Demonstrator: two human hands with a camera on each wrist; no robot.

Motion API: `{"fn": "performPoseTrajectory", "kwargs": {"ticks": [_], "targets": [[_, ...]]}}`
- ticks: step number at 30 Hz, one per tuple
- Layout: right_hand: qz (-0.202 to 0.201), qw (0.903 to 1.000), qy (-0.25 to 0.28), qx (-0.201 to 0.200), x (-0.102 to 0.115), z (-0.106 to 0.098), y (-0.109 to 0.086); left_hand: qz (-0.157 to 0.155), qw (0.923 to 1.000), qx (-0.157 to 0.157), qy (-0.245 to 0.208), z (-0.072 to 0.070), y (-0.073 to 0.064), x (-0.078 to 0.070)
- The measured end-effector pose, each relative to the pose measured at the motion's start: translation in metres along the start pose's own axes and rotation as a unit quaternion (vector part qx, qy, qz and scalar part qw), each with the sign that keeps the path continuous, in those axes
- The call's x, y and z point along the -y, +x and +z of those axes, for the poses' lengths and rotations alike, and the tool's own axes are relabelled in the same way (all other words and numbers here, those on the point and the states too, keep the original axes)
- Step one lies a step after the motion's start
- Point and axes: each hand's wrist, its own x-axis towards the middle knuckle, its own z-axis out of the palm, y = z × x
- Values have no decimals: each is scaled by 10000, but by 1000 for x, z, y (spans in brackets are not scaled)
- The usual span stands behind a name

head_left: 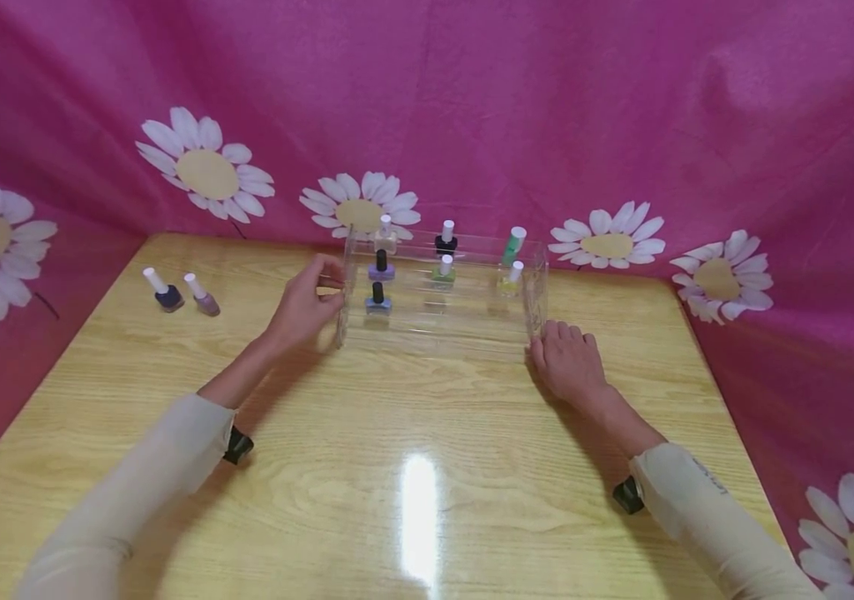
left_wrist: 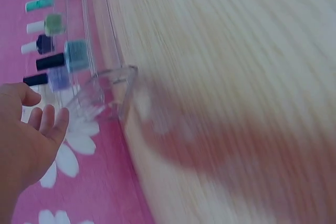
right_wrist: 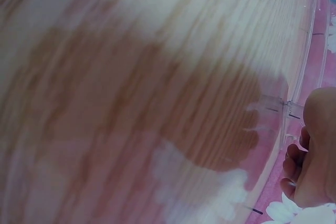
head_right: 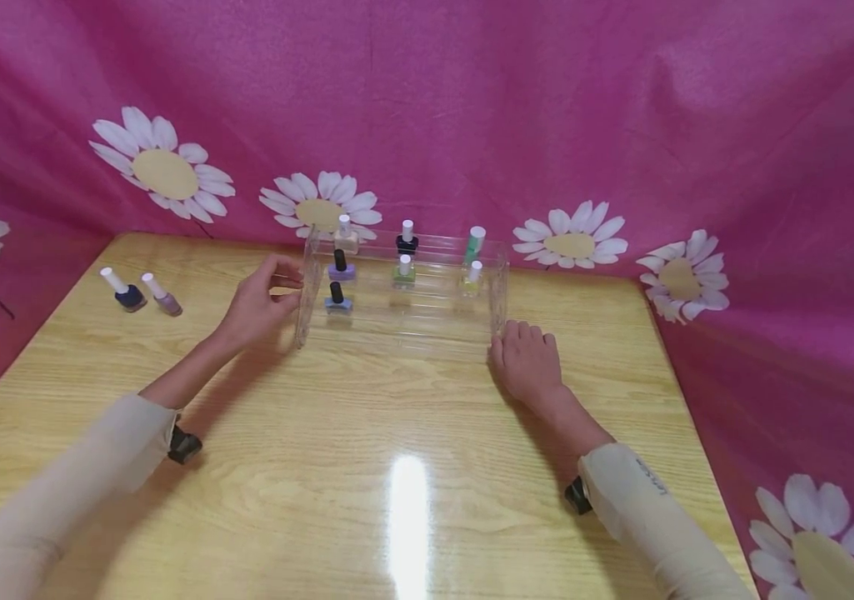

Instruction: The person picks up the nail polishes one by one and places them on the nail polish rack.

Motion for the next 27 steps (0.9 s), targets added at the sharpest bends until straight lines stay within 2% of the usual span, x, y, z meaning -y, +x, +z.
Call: {"fn": "performPoseTrajectory", "kwargs": {"ticks": [3,6,11,14,19,27], "targets": [[19,10000,-31,31,-1,0,0,99,9996,-251,80,-11,-8,5],[23,10000,-49,43,0,0,0,169,9976,-649,174,-24,-17,12],[-8,10000,-13,-17,2,-1,1,122,9882,-1513,185,-43,-30,24],[10,10000,11,17,2,-1,1,26,9819,-1883,185,-52,-39,27],[66,9999,18,156,2,0,2,-92,9664,-2542,375,-66,-50,35],[161,9993,67,344,-1,2,3,-590,9373,-3385,584,-81,-61,48]]}}
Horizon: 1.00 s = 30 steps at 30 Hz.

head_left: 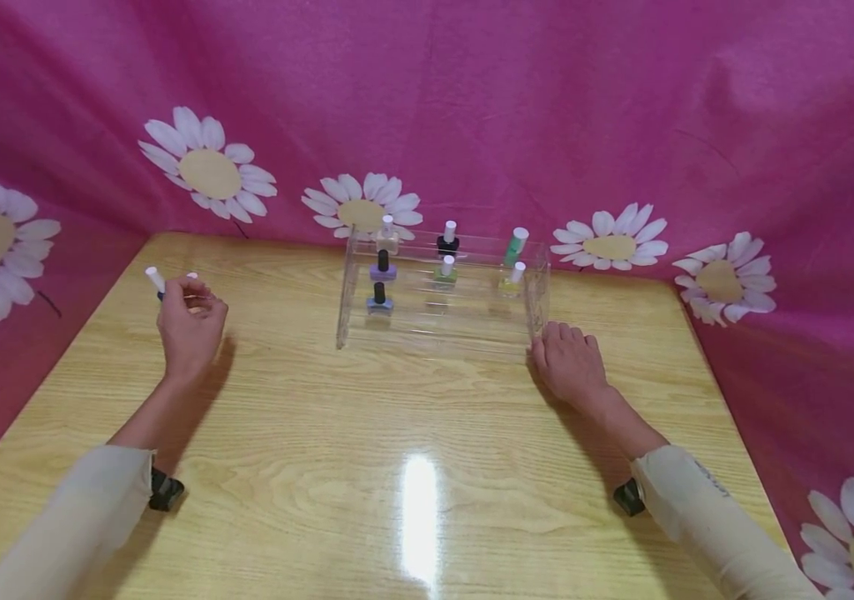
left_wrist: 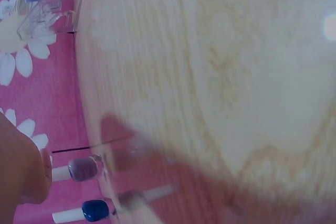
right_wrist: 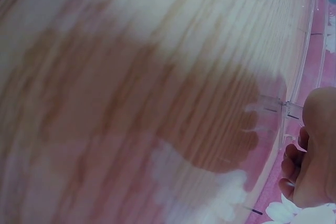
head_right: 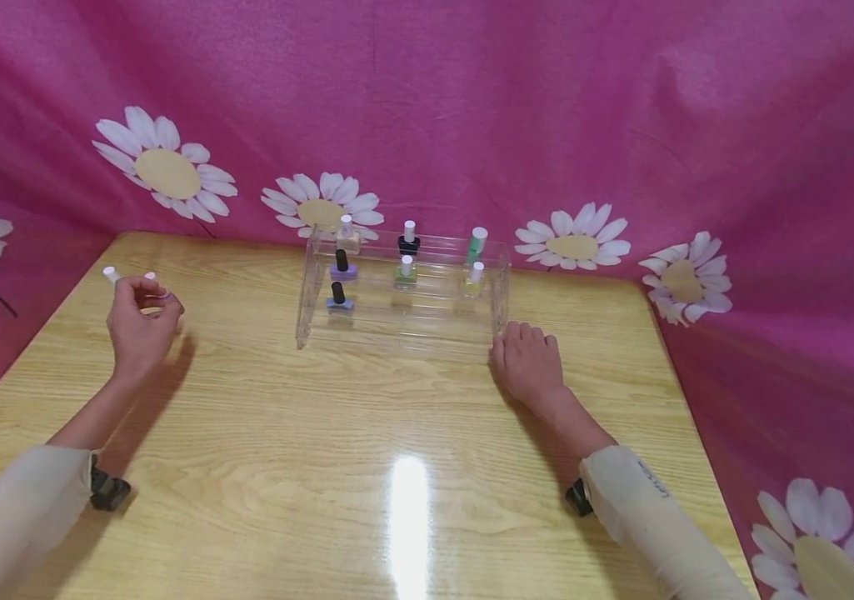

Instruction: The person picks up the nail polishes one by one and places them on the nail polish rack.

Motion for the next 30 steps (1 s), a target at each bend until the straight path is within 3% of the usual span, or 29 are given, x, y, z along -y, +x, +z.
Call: {"fn": "performPoseTrajectory", "kwargs": {"ticks": [11,19,30], "targets": [[-33,10000,-18,-40,-1,0,-1,-566,9962,-633,167,3,9,11],[-35,10000,48,-45,-2,0,-1,-1087,9918,-678,-30,4,14,15],[-39,9999,76,-60,0,1,-1,-1344,9888,-638,-95,10,18,27]]}}
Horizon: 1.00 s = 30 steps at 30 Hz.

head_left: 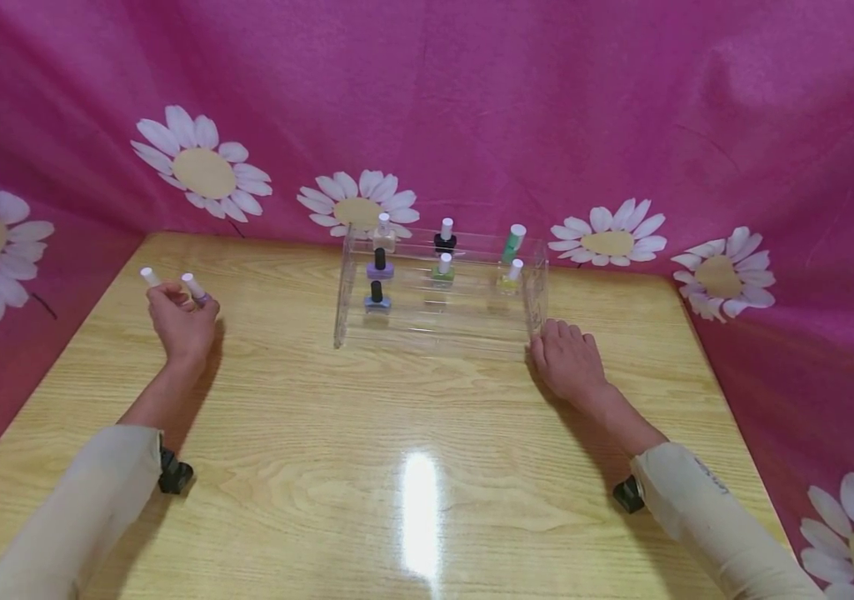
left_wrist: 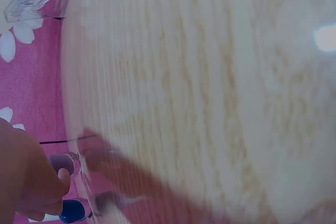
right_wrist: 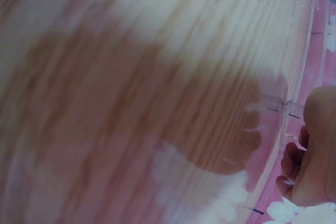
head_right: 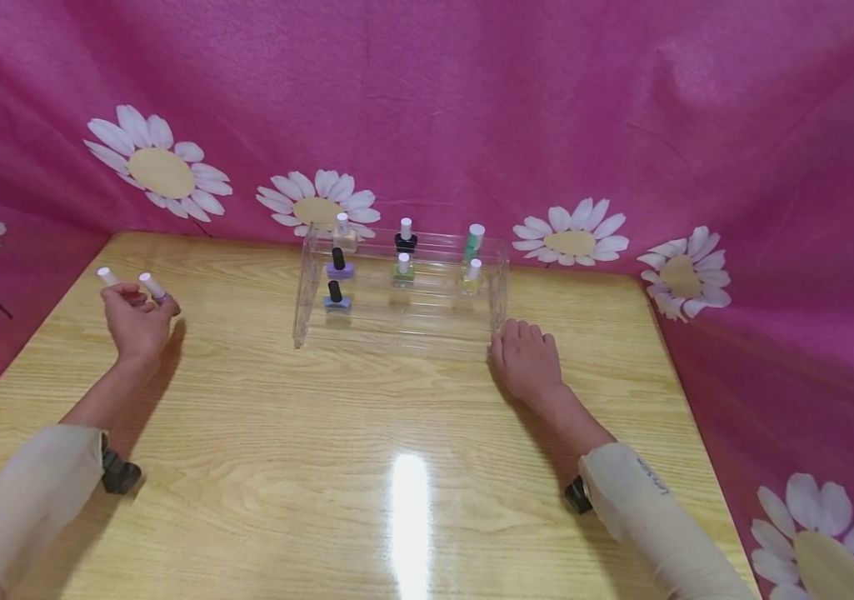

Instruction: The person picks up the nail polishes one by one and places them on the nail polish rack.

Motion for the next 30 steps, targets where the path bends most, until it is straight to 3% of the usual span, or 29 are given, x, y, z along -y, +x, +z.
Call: {"fn": "performPoseTrajectory", "kwargs": {"ticks": [5,13,21,30], "targets": [[8,10000,10,44,1,-1,0,-105,9999,100,-5,3,3,5],[31,9999,25,94,1,-1,0,-106,9994,5,342,7,5,7],[56,9999,43,121,1,0,0,4,9971,-73,755,10,9,10],[23,10000,54,-2,1,-1,0,231,9936,45,1104,13,13,11]]}}
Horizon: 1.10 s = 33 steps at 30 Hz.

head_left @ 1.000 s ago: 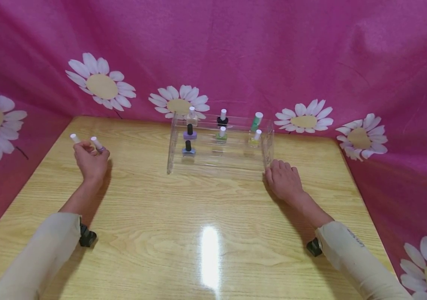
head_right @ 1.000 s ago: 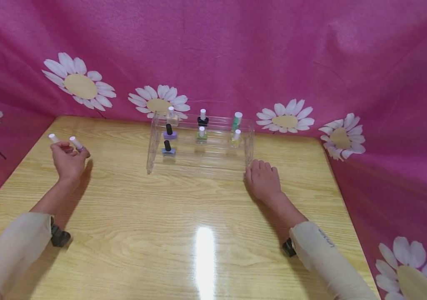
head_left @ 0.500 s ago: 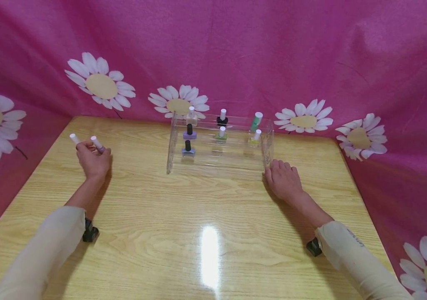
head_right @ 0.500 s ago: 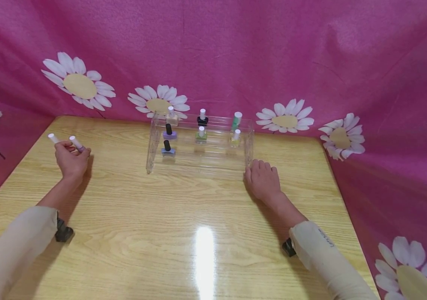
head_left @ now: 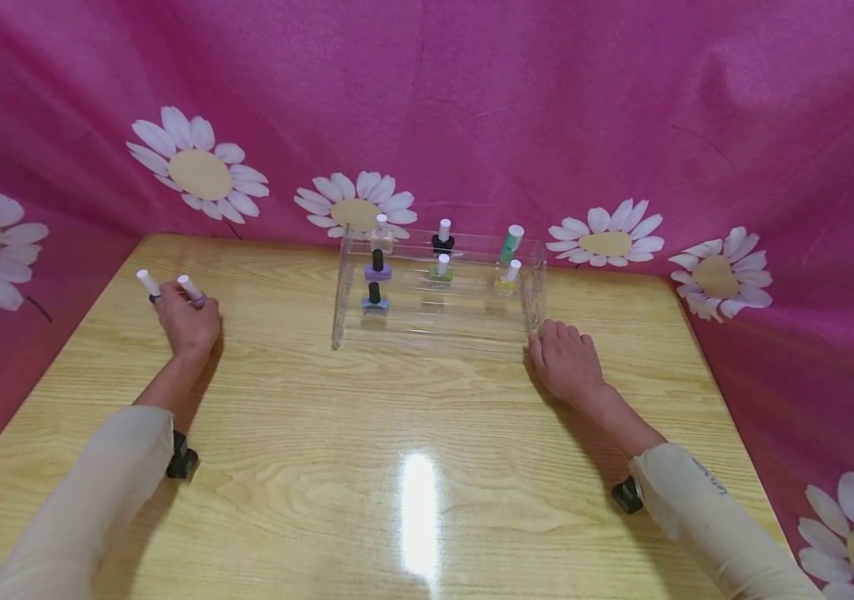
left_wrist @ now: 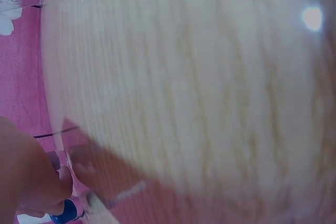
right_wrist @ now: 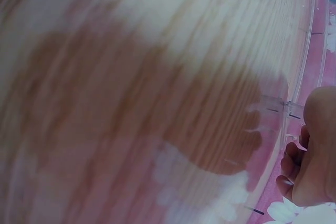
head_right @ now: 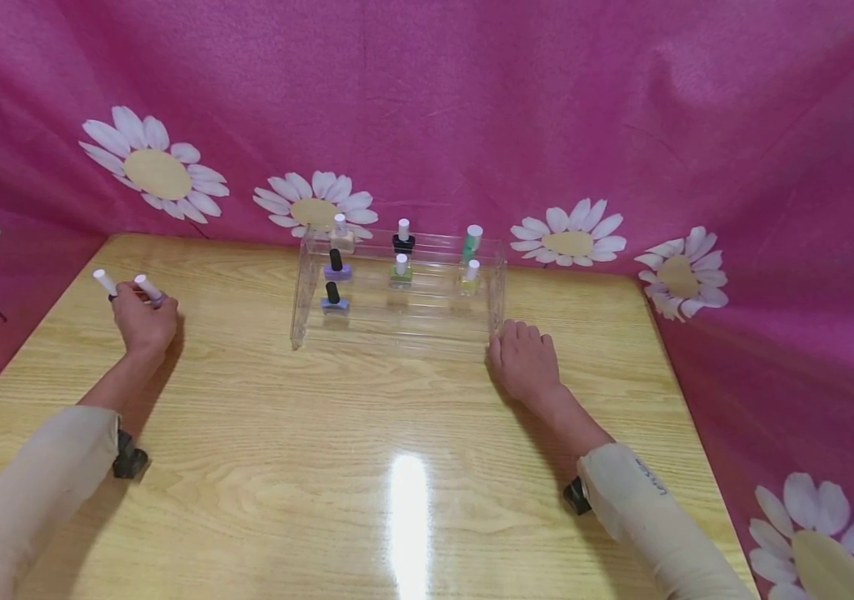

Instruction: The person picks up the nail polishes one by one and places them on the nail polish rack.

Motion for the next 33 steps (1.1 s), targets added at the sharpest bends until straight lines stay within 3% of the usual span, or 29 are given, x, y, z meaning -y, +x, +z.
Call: {"fn": "performPoseTrajectory", "kwargs": {"ticks": [9,14,17,26,33], "targets": [[-23,10000,-38,-45,1,-1,1,17,9999,-85,-98,-2,1,-2],[-19,10000,-18,-22,2,-1,1,-308,9982,-59,-518,-5,-1,-4],[-21,10000,-18,0,2,-1,1,-339,9965,57,-765,-7,-4,-5],[-33,10000,-38,-50,1,-1,0,251,9894,548,-1318,-1,-12,-12],[-78,9996,-93,-264,2,0,0,118,9802,1412,-1384,-1,-23,-30]]}}
